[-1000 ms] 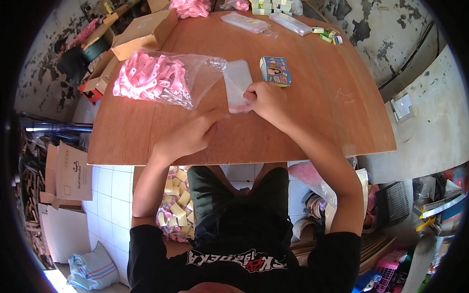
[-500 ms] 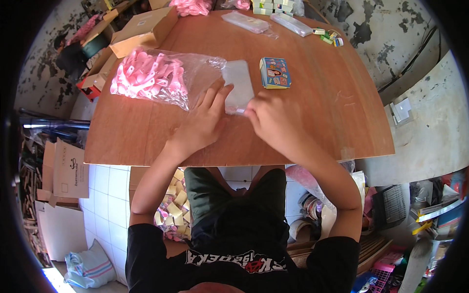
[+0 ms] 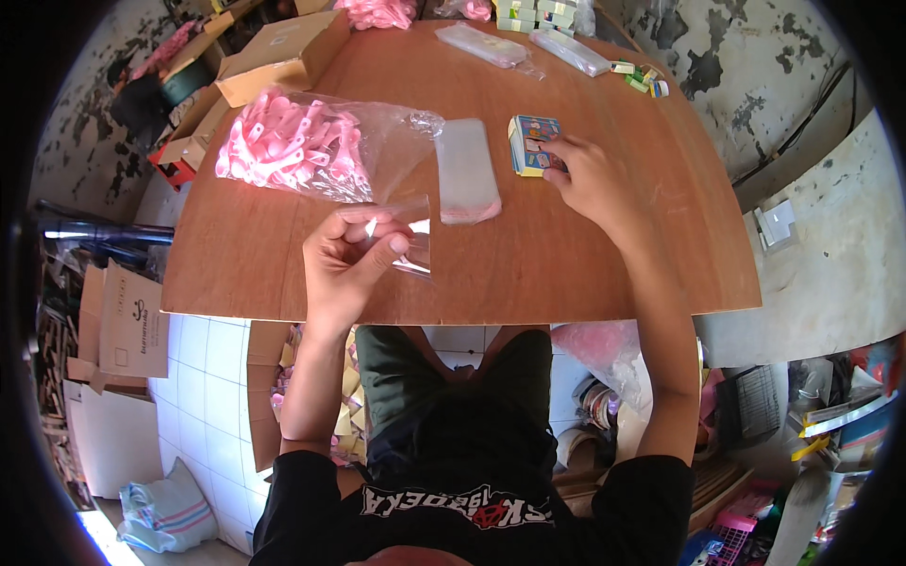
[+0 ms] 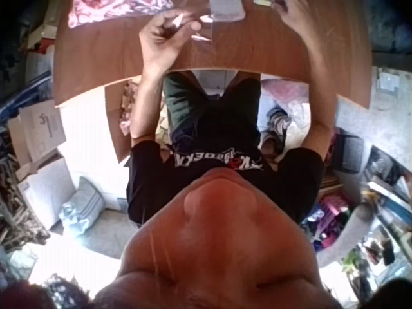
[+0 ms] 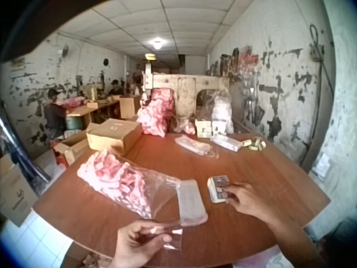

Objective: The person places a small yellow card and a pink plastic spoon into clear plastic bags at a table. They repeat this process multiple times, handling the items one at a time and arranging them inside the bags.

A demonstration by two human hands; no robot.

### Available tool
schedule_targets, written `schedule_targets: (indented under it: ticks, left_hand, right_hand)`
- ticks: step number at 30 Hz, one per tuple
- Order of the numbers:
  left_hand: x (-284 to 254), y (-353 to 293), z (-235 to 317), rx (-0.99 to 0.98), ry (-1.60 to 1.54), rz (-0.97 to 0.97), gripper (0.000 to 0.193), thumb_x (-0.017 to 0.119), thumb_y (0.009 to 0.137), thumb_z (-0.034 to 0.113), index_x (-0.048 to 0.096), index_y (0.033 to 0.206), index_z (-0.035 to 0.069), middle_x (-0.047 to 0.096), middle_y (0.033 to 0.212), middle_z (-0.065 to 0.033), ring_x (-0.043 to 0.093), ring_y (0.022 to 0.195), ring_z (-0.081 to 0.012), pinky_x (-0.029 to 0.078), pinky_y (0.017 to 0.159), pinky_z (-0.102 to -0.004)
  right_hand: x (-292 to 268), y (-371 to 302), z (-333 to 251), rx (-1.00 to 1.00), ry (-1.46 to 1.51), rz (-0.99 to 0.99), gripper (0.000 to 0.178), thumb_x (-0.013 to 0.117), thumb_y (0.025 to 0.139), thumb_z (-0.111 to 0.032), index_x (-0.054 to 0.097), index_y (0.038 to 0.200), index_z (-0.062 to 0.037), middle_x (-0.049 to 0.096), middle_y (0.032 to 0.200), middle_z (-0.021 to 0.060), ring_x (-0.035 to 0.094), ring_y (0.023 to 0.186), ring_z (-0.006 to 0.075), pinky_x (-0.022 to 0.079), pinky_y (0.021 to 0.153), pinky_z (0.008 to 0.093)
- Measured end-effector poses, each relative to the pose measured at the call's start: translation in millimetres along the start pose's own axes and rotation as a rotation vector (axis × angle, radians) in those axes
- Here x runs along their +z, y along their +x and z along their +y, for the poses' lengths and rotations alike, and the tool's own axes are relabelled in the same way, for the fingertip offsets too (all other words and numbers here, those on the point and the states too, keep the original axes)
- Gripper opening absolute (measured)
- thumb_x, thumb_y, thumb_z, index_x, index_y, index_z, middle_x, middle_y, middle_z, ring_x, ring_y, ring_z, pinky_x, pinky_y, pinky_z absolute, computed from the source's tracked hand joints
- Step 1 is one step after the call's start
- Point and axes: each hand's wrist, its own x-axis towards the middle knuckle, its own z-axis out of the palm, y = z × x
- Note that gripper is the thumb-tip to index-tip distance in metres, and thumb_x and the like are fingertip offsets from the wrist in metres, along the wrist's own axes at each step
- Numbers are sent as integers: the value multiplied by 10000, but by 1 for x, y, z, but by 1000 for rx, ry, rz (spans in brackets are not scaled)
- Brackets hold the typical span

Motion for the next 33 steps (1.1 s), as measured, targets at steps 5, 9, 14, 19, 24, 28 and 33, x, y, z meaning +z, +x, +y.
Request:
schedule_targets:
  ticks: [5, 9, 14, 19, 24, 28, 33]
  left_hand:
    - [1, 5, 7, -84, -68, 74, 303, 652, 915, -6, 554, 1201, -23, 679, 986, -88, 653, 849, -117, 577, 699, -262]
    - [3, 8, 1, -23, -103, 57, 391, 662, 898, -31, 515, 1260, -11, 685, 1013, -103, 659, 884, -113, 579, 723, -269]
    - [6, 15, 1, -77, -122, 79, 500, 703, 835, -94, 498, 1284, -12, 699, 1057, -132, 686, 909, -138, 580, 735, -264]
    - [11, 15, -4, -174, -112, 1, 515, 707, 824, -103, 506, 1290, -20, 717, 1010, -125, 704, 875, -152, 579, 764, -266]
    - [23, 11, 5, -248, -19, -64, 505, 723, 812, -98, 535, 1280, -59, 713, 1080, -110, 690, 953, -128, 531, 856, -246]
    - [21, 11, 6, -224, 47, -81, 523, 729, 812, -88, 527, 1294, -59, 723, 1051, -105, 687, 955, -122, 516, 863, -238]
    - [23, 10, 8, -211, 70, -110, 487, 725, 830, -58, 540, 1280, -57, 742, 975, -116, 681, 957, -112, 517, 846, -243]
  right_hand:
    - [-4, -4, 5, 57, 215, -78, 238, 675, 816, 7, 671, 1054, 17, 686, 982, 176, 669, 849, 356, 528, 750, 390]
    - [-12, -2, 0, 42, 125, -23, 204, 668, 827, 5, 683, 1031, 5, 689, 978, 175, 671, 846, 351, 527, 725, 384]
    - [-25, -13, -49, 223, 436, 592, 158, 655, 936, -107, 684, 1036, 12, 708, 886, 68, 667, 712, 130, 528, 632, 271]
    - [-63, -23, -110, 215, 867, 495, 166, 647, 947, -95, 679, 1027, 48, 690, 872, 49, 630, 728, 62, 536, 629, 216]
    - [-53, -13, -124, 222, 876, 432, 169, 671, 928, -91, 685, 1014, 53, 691, 839, 61, 631, 699, 68, 532, 598, 209]
    - [-53, -14, -117, 227, 769, 328, 145, 686, 912, -90, 699, 974, 40, 699, 816, 56, 607, 676, 63, 488, 600, 219]
    - [-55, -17, -114, 182, 744, 333, 134, 686, 912, -91, 705, 968, 30, 686, 793, 44, 576, 654, 58, 455, 589, 217]
